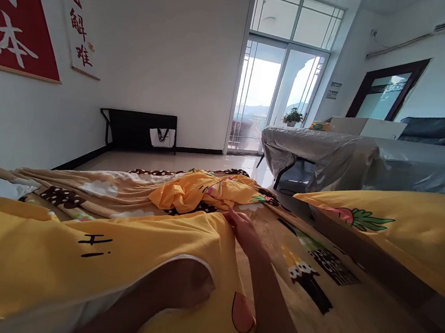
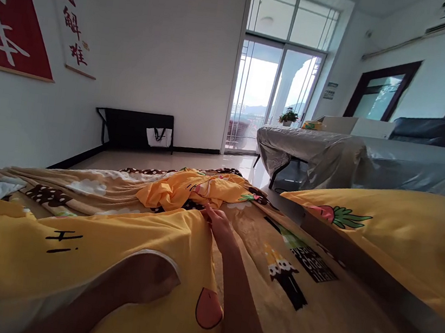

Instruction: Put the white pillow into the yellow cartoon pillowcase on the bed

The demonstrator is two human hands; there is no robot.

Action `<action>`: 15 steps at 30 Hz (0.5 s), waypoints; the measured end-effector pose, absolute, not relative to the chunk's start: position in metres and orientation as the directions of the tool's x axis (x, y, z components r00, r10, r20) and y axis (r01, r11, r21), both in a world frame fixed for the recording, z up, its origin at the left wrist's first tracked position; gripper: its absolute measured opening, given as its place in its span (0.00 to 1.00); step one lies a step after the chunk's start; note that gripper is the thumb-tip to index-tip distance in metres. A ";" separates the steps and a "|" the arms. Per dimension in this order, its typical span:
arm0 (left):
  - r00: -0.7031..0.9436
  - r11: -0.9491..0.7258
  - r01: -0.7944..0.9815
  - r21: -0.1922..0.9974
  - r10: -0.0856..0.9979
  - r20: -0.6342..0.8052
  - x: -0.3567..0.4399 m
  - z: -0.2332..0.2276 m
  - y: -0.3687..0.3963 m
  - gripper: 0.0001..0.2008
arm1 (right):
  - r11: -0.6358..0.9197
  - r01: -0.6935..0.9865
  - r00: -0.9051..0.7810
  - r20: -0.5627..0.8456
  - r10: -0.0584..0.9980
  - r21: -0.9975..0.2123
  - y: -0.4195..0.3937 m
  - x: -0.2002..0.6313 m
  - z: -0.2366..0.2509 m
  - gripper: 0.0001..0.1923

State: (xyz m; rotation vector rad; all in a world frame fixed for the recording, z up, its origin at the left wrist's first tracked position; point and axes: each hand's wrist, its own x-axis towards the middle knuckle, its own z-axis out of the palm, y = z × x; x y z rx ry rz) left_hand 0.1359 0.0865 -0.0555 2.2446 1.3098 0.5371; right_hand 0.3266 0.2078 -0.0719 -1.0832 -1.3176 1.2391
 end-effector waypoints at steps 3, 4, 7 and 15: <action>0.446 -0.395 0.648 0.651 0.890 0.096 0.138 -0.053 0.085 0.16 | -0.019 -0.219 -0.116 0.007 0.993 -0.975 0.223 0.331 -0.092 0.18; 0.426 -0.363 0.632 0.685 0.901 0.084 0.139 -0.052 0.085 0.19 | -0.043 -0.274 -0.136 -0.006 0.991 -0.961 0.226 0.332 -0.098 0.16; 0.361 -0.264 0.635 0.726 0.932 0.023 0.143 -0.051 0.081 0.28 | -0.092 -0.345 -0.188 -0.027 0.982 -0.934 0.233 0.335 -0.111 0.12; 0.453 -0.269 0.659 0.702 0.887 -0.086 0.134 -0.056 0.055 0.19 | -0.122 -0.444 -0.167 -0.052 0.985 -0.888 0.242 0.335 -0.118 0.12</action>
